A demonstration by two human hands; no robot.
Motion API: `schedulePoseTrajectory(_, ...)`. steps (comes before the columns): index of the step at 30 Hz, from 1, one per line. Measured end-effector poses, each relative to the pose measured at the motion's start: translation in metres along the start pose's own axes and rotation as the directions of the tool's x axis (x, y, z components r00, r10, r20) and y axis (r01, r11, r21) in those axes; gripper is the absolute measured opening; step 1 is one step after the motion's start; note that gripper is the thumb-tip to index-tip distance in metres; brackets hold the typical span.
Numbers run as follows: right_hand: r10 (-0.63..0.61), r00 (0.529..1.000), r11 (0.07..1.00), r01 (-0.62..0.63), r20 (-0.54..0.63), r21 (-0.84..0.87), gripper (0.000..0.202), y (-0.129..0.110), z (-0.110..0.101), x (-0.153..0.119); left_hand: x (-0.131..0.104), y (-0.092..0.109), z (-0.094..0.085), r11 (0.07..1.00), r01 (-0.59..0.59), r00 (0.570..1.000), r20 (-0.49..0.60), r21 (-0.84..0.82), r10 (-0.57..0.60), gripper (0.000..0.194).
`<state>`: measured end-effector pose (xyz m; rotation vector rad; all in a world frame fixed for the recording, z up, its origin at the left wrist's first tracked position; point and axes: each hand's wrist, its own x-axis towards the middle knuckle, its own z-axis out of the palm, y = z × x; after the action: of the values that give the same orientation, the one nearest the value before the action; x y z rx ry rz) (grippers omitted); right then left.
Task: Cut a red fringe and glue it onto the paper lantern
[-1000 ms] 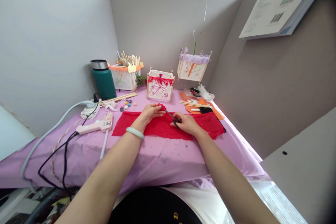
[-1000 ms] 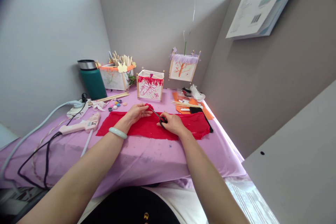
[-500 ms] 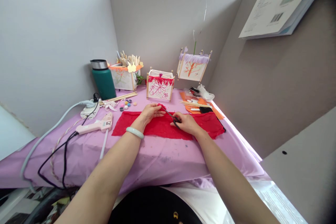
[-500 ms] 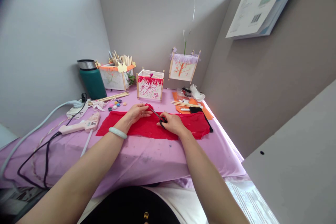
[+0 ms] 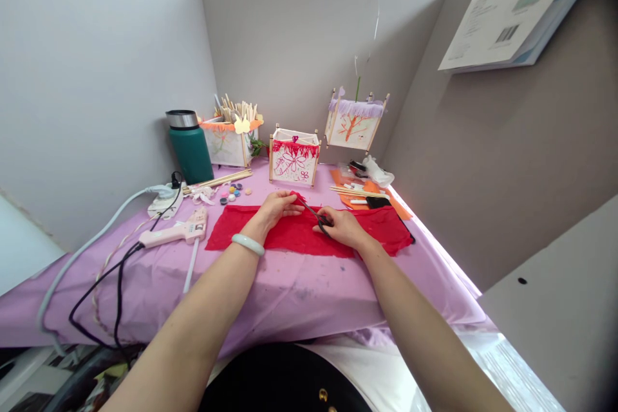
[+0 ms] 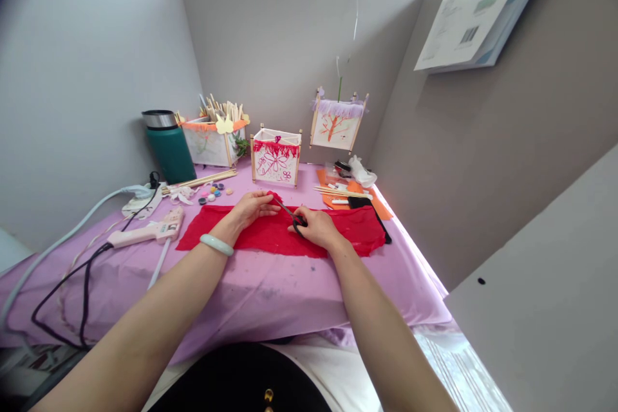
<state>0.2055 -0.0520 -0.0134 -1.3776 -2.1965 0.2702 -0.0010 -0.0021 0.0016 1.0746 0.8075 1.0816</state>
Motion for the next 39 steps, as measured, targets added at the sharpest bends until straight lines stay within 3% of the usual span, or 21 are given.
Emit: schedulePoseTrajectory(39, 0.026, 0.999, 0.999, -0.026, 0.019, -0.022, 0.032, -0.0029, -0.0021, 0.0000, -0.0024, 0.0012, 0.0030, 0.999, 0.010, 1.000, -0.008, 0.035, -0.010, 0.004)
